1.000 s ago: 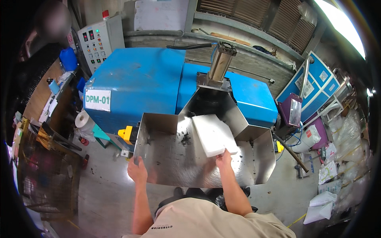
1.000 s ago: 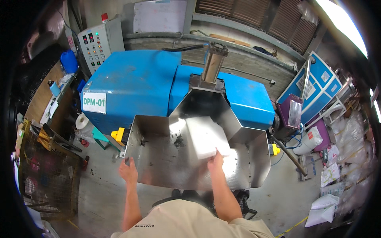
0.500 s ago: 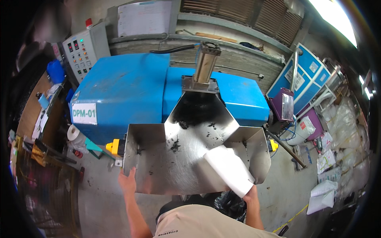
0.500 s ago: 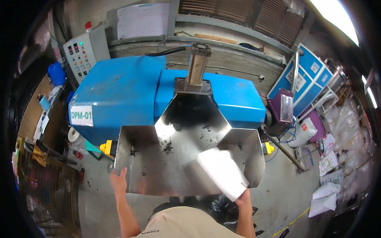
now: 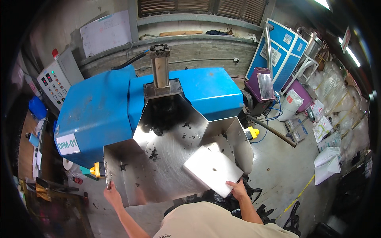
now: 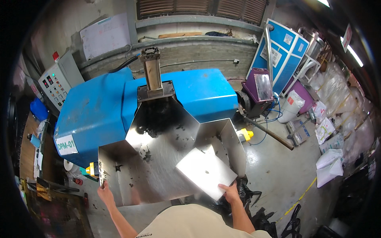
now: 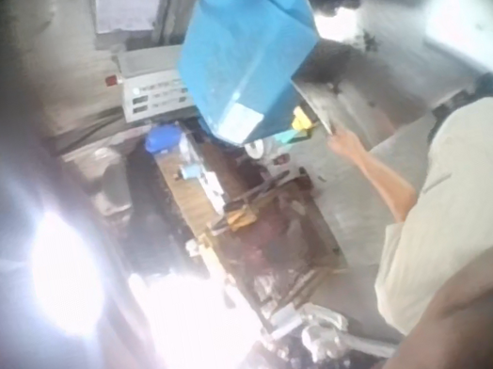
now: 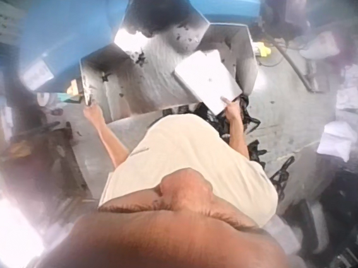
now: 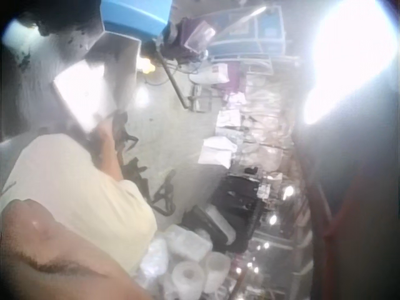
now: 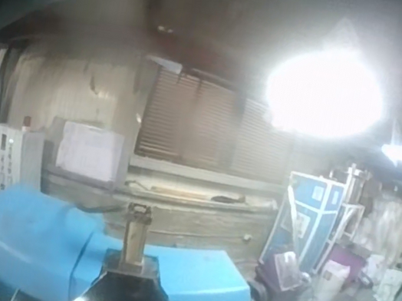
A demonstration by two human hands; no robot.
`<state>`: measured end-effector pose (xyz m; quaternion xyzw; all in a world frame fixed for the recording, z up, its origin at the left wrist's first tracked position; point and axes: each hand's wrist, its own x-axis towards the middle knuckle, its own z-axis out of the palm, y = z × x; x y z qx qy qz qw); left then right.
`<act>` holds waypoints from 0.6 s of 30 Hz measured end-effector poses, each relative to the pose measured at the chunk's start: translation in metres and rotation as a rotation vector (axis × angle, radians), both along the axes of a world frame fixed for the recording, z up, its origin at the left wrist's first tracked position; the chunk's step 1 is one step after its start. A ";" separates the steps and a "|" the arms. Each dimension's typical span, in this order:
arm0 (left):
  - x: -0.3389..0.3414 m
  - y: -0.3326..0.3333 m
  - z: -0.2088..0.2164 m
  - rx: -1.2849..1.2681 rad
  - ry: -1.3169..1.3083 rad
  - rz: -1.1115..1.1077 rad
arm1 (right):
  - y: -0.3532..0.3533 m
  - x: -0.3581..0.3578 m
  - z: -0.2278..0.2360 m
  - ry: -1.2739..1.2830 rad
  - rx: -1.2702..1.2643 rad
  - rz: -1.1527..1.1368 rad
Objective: The person feeds white rectangular blocks into a blue industrial machine labeled DPM-01. They repeatedly pick up blocks from the machine's surface and drop them into the hopper, which contains a dark, shredded material. The person uses both hands to handle the blocks and occasionally adjusts the material inside the hopper.
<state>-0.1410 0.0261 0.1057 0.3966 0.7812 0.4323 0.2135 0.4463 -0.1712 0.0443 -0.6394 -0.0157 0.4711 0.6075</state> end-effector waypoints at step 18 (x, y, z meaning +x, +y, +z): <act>-0.006 -0.009 -0.014 0.022 0.179 0.041 | 0.028 0.029 -0.036 0.341 0.072 0.043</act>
